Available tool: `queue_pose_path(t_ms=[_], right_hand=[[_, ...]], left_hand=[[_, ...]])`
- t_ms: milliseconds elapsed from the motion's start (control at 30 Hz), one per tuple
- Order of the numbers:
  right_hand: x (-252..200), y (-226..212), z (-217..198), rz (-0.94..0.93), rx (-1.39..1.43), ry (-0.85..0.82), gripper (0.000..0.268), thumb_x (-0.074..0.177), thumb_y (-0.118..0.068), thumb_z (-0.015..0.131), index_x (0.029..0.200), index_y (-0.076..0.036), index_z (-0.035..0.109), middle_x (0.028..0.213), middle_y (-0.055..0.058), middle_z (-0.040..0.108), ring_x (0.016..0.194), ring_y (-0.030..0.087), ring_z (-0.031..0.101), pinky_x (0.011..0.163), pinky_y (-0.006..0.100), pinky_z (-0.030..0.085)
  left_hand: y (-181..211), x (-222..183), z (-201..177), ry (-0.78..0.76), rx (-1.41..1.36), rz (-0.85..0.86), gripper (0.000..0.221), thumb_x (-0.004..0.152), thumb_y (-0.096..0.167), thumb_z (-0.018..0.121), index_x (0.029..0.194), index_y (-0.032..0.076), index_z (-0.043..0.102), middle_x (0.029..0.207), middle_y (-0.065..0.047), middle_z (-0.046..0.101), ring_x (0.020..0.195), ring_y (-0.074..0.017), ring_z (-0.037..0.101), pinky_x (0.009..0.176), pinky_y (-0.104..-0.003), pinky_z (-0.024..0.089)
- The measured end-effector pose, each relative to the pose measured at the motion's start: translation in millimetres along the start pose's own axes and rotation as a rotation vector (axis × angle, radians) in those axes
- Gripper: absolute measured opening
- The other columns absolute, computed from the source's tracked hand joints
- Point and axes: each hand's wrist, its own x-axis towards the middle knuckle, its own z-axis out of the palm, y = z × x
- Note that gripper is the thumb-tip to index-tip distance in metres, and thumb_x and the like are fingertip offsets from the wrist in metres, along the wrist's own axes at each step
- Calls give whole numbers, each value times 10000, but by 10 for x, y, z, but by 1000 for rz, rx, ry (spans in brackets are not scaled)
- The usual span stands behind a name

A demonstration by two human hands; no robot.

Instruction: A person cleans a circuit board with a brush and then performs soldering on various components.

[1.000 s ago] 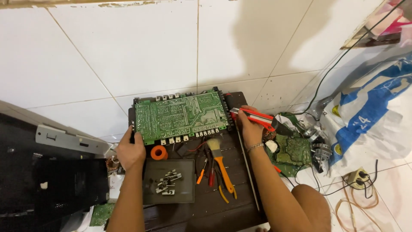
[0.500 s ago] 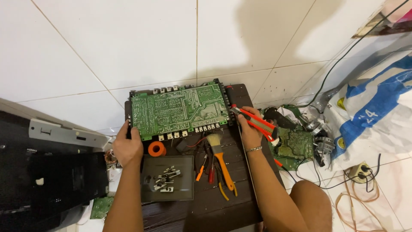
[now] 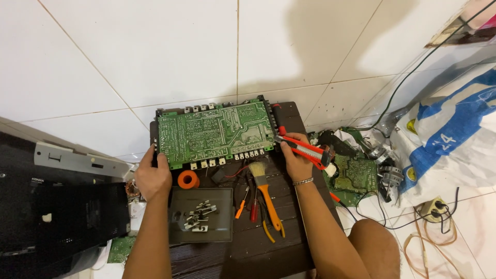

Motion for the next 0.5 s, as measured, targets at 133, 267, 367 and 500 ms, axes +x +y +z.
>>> queue_pose_path(t_ms=[133, 267, 367, 500], right_hand=[[-7, -14, 17, -13, -34, -18, 273, 858, -218, 791, 1105, -120, 726, 928, 149, 727, 873, 244, 688, 831, 369, 536], [-6, -11, 21, -22, -33, -22, 262, 867, -206, 793, 1105, -122, 723, 948, 136, 732, 884, 236, 695, 841, 363, 534], [-9, 28, 13, -24, -37, -24, 261, 866, -201, 795, 1106, -129, 724, 947, 121, 732, 874, 226, 691, 830, 352, 533], [-16, -10, 17, -28, -35, -20, 246, 864, -200, 796, 1088, -128, 727, 911, 112, 727, 825, 229, 690, 784, 345, 537]], left_hand=[[27, -4, -3, 4, 3, -3, 453, 912, 451, 627, 1333, 299, 699, 1194, -87, 727, 1141, -333, 650, 1022, -439, 499], [-6, 9, 19, 3, 4, -7, 456, 909, 455, 624, 1332, 302, 697, 1202, -82, 725, 1139, -333, 652, 1024, -441, 499], [-21, 14, 30, 4, 4, -2, 451, 911, 446, 629, 1330, 295, 699, 1195, -87, 727, 1136, -337, 653, 1020, -443, 502], [16, 2, 22, 16, 0, 13, 439, 910, 423, 643, 1322, 283, 708, 1188, -92, 730, 1128, -333, 659, 1007, -434, 511]])
